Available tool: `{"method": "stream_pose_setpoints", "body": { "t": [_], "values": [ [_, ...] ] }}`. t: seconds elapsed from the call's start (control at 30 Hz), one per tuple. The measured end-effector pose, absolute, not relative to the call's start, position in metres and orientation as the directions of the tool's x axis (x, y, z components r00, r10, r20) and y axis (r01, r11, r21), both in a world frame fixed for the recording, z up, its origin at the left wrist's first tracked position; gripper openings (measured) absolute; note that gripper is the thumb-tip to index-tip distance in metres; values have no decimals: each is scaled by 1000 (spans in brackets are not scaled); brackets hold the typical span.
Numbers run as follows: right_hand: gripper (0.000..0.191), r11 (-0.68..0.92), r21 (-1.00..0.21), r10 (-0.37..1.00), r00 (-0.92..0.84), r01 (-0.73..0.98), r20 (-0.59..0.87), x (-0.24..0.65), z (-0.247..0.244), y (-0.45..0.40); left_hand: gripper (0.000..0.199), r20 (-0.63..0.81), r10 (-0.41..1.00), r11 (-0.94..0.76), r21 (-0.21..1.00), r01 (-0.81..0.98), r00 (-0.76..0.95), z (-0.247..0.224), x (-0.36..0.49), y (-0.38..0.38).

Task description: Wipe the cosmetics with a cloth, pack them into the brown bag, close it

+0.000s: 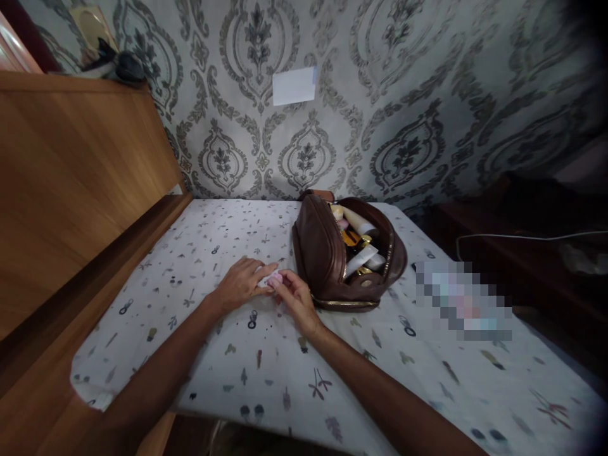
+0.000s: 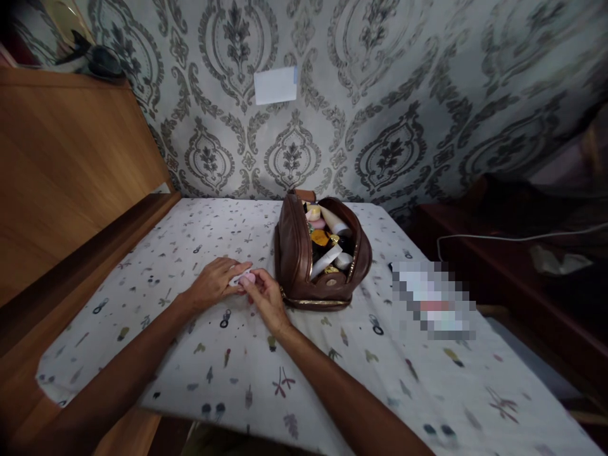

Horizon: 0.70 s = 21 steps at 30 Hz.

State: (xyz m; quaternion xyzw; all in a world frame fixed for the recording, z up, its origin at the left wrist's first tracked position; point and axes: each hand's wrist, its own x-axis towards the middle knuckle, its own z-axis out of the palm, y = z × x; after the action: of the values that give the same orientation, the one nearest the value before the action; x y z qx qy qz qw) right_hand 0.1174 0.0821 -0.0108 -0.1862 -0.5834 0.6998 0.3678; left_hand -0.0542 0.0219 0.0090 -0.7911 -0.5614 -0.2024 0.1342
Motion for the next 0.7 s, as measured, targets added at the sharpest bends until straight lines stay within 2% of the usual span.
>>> {"method": "stream_pose_setpoints", "body": {
  "t": [0.13, 0.27, 0.37, 0.47, 0.57, 0.7],
  "values": [
    [37, -92, -955, 721, -680, -281, 130, 117, -10, 82, 53, 463, 871, -271, 177, 946, 163, 15, -60, 20],
    [36, -162, -927, 751, -652, -337, 106, 116, -11, 82, 50, 516, 838, -89, 447, 890, -175, 16, -68, 21],
    [36, -204, -910, 747, -658, -361, 94, 116, -10, 81, 51, 450, 766, 41, 680, 732, -460, 13, -73, 25],
    [38, -215, -919, 711, -698, -331, 86, 115, -11, 80, 53, 297, 724, 54, 875, 481, -622, 10, -74, 29],
    [41, -196, -942, 667, -741, -272, 75, 114, -14, 77, 57, 188, 724, 32, 952, 304, -664, 12, -67, 30],
    [42, -122, -970, 665, -743, -211, 78, 114, -17, 74, 64, 141, 724, 28, 972, 233, -676, 19, -55, 27]
  ]
}}
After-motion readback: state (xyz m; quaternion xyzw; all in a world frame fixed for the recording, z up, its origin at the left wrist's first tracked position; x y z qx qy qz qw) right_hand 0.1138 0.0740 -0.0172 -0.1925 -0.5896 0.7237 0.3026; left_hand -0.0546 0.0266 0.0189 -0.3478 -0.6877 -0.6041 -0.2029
